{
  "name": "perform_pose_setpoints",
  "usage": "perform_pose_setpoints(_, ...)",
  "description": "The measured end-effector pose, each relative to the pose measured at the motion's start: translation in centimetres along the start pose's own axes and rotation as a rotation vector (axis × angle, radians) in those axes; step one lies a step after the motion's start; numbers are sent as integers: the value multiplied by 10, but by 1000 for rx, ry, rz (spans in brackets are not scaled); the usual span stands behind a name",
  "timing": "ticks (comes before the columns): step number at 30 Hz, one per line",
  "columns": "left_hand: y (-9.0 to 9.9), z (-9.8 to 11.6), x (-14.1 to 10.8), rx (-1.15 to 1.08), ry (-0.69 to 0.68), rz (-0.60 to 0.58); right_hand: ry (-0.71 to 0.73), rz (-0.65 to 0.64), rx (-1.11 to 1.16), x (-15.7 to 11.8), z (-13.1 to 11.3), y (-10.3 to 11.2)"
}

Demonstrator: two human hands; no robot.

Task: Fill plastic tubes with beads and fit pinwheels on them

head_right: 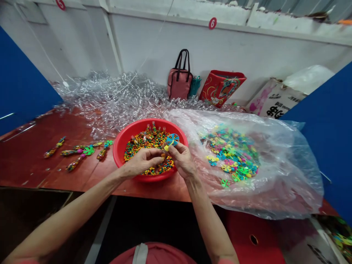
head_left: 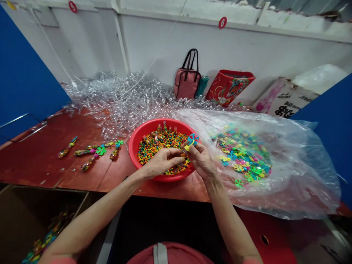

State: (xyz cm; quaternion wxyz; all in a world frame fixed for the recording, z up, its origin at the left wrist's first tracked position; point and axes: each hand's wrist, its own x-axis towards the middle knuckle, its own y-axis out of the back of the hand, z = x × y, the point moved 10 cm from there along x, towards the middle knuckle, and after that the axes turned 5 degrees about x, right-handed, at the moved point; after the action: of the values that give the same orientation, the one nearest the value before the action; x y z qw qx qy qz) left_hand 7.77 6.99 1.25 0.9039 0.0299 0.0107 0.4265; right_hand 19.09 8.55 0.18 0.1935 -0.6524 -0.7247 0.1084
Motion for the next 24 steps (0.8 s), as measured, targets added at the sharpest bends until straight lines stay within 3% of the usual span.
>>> perform_pose_setpoints(8, -5, -8, -1, 133, 52, -44, 48, -74, -277, -4, -8, 3)
perform_pose_setpoints(13, 8, -4, 6, 223, -11, 74, 169, -70, -376, -3, -18, 2)
perform_pose_setpoints(19, -7, -7, 7, -30, 74, -102, 204, -60, -360, -3, -16, 9)
perform_pose_setpoints(21, -5, -9, 8, -40, 84, -62, 225, -51, -392, -3, -16, 10)
perform_pose_setpoints(24, 9, -10, 10, -22, 61, 110, 289, -24, -459, -3, -19, 10)
